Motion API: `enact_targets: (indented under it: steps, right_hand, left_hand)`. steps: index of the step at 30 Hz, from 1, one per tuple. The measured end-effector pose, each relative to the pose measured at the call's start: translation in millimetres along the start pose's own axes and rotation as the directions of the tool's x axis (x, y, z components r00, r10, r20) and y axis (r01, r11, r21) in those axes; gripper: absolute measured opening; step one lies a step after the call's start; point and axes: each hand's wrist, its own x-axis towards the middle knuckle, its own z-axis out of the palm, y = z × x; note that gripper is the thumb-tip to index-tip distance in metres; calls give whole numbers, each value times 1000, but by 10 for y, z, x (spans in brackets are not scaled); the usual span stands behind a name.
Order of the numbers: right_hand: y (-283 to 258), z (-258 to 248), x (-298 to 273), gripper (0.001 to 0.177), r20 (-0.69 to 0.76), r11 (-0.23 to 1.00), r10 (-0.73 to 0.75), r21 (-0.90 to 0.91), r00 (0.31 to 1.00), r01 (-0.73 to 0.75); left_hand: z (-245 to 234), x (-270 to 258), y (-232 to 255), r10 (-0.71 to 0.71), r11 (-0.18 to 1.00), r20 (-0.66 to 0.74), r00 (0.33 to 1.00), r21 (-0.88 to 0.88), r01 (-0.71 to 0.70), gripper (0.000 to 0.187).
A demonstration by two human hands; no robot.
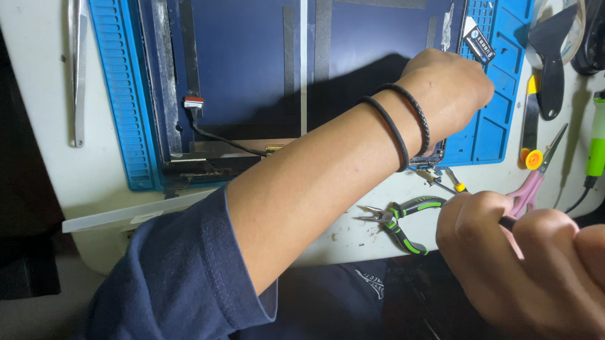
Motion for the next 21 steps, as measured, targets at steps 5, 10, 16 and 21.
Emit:
enact_targets:
  steps: [5, 10, 16, 21]
  right_hand:
    - [-234, 6, 20, 22, 143, 954, 299, -64, 943, -293]
    - [-94, -16, 46, 22, 144, 967, 252, -69, 957, -245]
    - [-192, -9, 18, 20, 146, 979, 201, -59, 969, -194]
    - [-304, 5, -22, 33, 320, 901, 432, -182, 843, -393]
  left_hand:
    - [-84, -89, 3, -11, 1000, 43, 999, -1, 11, 30]
    - [-89, -66, 4, -23, 1000, 70, 997, 6, 22, 28]
    - [-53, 15, 11, -35, 999, 35, 999, 0, 35, 20]
    - [-167, -139, 30, -30, 999, 106, 994, 31, 27, 37]
